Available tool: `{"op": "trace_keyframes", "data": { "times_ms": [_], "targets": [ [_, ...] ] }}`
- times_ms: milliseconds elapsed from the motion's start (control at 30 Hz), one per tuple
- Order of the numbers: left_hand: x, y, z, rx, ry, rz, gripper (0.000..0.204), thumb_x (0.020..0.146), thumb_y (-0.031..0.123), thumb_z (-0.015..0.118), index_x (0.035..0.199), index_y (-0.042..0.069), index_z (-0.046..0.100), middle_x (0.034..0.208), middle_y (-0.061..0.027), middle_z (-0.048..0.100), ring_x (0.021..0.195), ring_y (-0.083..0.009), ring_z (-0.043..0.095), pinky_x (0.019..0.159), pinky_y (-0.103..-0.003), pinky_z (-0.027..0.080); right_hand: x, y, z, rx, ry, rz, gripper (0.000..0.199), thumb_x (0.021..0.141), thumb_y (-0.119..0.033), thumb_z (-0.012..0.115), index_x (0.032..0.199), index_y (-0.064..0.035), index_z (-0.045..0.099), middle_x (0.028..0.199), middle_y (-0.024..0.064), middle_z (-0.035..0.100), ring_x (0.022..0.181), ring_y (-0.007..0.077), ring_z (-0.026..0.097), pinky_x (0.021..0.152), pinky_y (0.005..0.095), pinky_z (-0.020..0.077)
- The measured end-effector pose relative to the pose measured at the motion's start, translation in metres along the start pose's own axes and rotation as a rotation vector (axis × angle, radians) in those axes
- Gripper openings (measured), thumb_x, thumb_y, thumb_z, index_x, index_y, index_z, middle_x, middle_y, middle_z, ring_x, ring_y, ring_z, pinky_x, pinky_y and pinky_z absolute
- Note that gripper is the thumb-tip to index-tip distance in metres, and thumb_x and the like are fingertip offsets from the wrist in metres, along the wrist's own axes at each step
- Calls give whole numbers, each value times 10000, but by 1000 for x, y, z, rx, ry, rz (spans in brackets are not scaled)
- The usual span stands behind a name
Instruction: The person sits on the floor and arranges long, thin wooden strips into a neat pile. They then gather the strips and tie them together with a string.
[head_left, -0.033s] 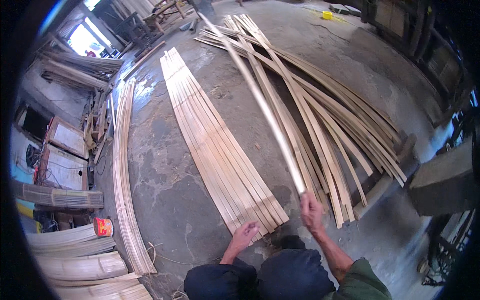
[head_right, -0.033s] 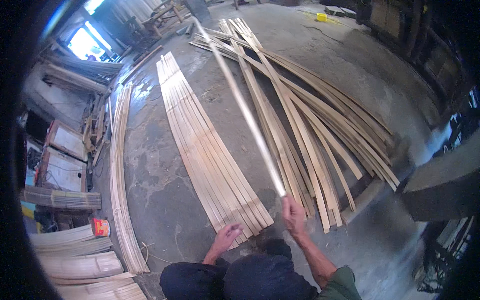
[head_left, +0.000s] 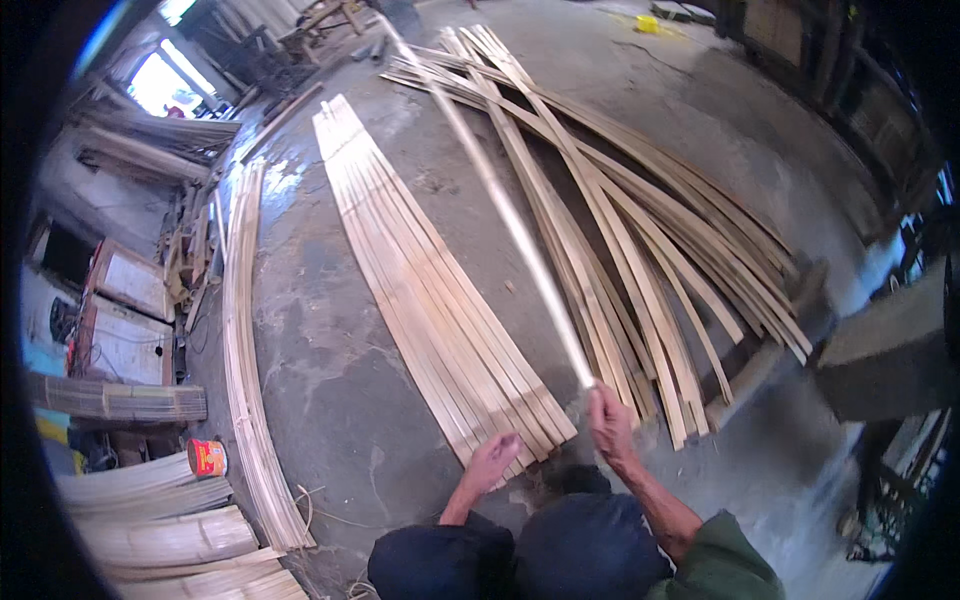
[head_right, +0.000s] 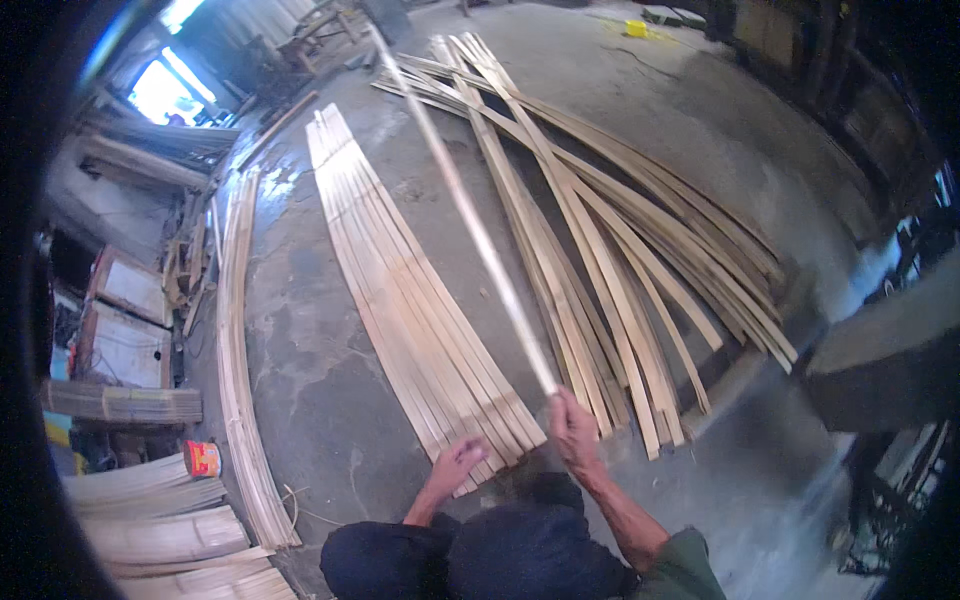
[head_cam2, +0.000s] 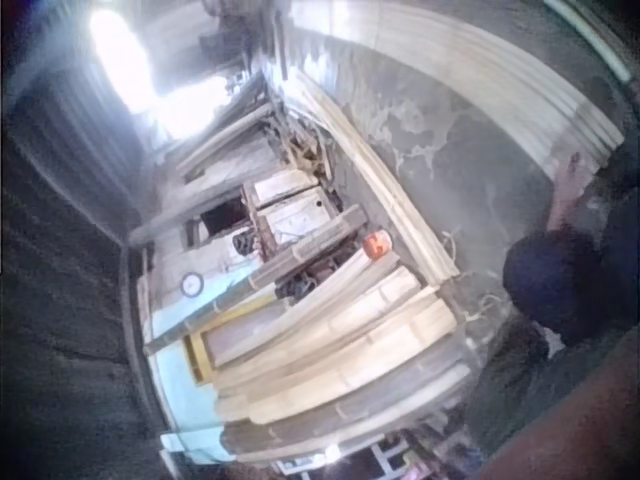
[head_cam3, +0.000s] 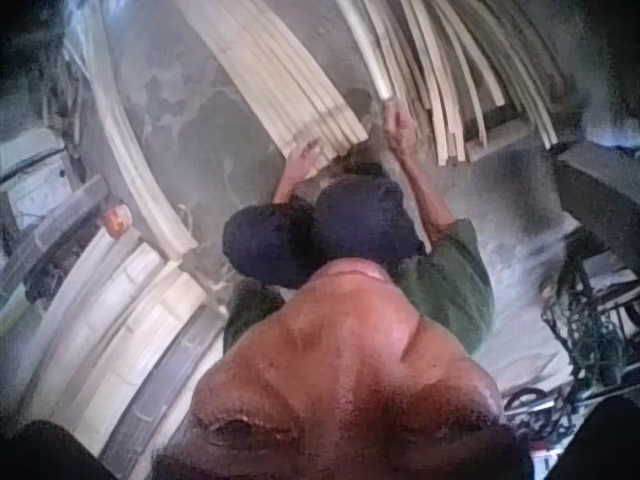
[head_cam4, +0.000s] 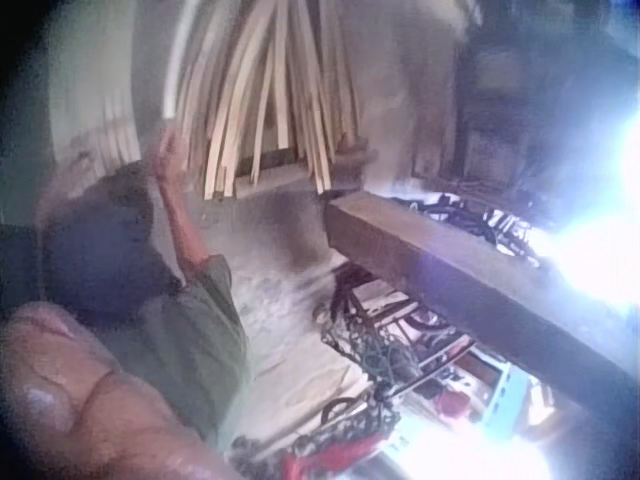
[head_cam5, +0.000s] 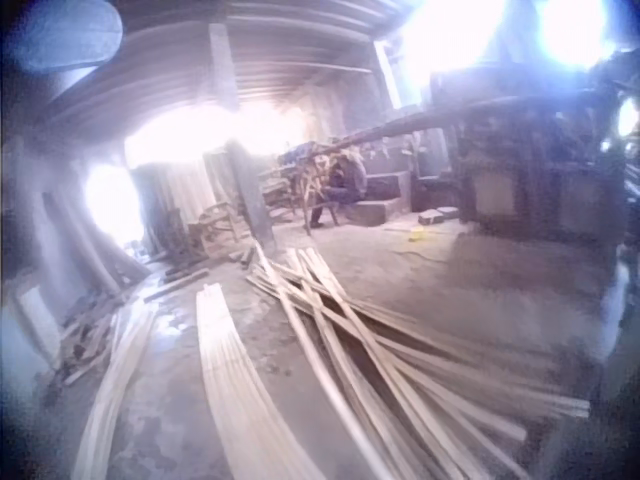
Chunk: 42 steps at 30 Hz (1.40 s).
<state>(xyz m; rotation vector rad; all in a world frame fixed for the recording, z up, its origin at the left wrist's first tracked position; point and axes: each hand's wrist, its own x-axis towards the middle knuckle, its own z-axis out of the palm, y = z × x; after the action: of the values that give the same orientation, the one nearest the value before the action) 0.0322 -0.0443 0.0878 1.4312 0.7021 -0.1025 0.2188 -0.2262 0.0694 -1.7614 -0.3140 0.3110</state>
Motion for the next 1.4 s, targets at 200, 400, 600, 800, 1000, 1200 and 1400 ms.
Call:
{"op": "trace_keyframes", "data": {
  "times_ms": [200,400,600,800,1000,1200,1400],
  "targets": [
    [56,40,35,-172,7,91,344,997,173,553,1287,-8,511,1180,-119,635,960,-162,634,856,-283,519,-52,-42,48,21,-215,82,284,987,-199,537,1246,-83,553,732,158,640,643,260,667,596,361,520],
    [57,43,43,-551,7,-89,229,998,171,533,1157,6,532,1043,-127,637,863,-209,663,801,-359,576,16,-7,-17,-475,16,-271,221,938,-251,573,1073,-88,636,931,180,668,842,412,645,723,485,520],
    [63,22,36,-608,-13,-95,237,987,169,565,1155,11,509,1063,-160,649,912,-254,680,812,-386,599,124,7,-115,-947,96,-322,318,891,-226,615,1148,-45,574,994,204,599,945,415,567,802,502,468],
    [77,49,54,-713,-117,48,228,1017,224,527,1141,32,527,1061,-138,647,935,-220,675,840,-384,594,115,12,-113,-837,12,-160,315,879,-248,643,1085,-15,587,967,217,589,935,406,568,800,482,468],
    [137,40,64,-848,-124,35,229,1018,221,522,1145,30,529,1075,-158,644,990,-263,672,889,-402,584,118,15,-114,-788,-10,-177,239,871,-220,641,982,-17,581,812,173,527,799,341,532,729,442,432],
    [177,35,61,-495,-155,-168,351,1031,269,481,1100,-75,509,1090,-252,642,943,-305,686,813,-407,609,131,17,-127,-800,-14,-165,314,850,-230,662,1074,-14,626,834,173,563,791,321,556,719,428,452],
    [173,57,26,206,-446,-290,547,1021,398,468,1086,-133,581,901,-274,682,821,-299,712,603,-329,606,106,-42,-109,-495,158,-106,342,871,-177,679,1171,-28,611,772,115,626,691,173,593,649,326,481]
  ]
}}
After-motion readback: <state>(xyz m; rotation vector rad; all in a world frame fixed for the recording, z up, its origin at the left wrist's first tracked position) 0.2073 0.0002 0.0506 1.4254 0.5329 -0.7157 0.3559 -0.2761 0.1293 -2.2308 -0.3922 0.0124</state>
